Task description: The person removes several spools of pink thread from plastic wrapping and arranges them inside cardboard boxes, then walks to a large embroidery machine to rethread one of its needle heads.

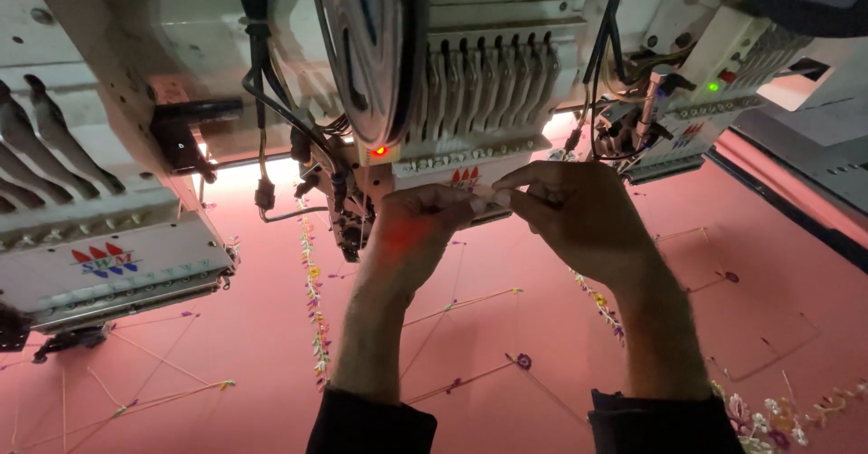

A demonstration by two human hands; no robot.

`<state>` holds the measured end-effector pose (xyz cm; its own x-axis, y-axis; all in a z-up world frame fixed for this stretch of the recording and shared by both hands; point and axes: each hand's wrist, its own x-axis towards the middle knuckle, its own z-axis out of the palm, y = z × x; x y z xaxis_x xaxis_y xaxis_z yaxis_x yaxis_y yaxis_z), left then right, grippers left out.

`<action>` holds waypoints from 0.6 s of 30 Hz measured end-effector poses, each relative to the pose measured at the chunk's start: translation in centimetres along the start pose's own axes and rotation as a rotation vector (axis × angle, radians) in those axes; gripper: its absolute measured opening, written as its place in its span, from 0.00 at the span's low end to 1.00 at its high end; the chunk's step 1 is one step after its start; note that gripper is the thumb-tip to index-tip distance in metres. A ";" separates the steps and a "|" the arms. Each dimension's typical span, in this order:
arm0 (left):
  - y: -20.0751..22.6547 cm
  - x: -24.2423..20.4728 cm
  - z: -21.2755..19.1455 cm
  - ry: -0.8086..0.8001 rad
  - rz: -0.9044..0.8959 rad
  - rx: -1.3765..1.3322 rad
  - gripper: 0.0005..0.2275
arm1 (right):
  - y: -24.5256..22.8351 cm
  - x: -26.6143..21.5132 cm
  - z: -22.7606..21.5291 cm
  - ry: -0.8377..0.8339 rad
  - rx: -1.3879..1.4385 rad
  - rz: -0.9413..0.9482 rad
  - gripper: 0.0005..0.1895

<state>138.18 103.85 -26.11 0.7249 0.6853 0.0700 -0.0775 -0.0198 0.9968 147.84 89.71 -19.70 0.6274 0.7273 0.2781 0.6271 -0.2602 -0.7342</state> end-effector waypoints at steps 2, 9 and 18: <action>0.3 -0.2 -0.1 -0.004 -0.008 -0.012 0.09 | 0.5 0.2 0.2 0.000 0.002 0.000 0.09; 1.1 -0.7 0.0 -0.020 0.018 0.002 0.07 | 0.7 0.2 0.4 -0.001 -0.014 -0.004 0.10; 0.6 -0.4 0.3 0.005 0.006 -0.012 0.06 | 1.6 0.5 0.9 0.057 0.000 -0.022 0.08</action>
<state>138.03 103.35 -25.55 0.7206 0.6891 0.0759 -0.0905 -0.0151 0.9958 148.72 90.17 -21.26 0.6390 0.6953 0.3290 0.6409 -0.2449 -0.7275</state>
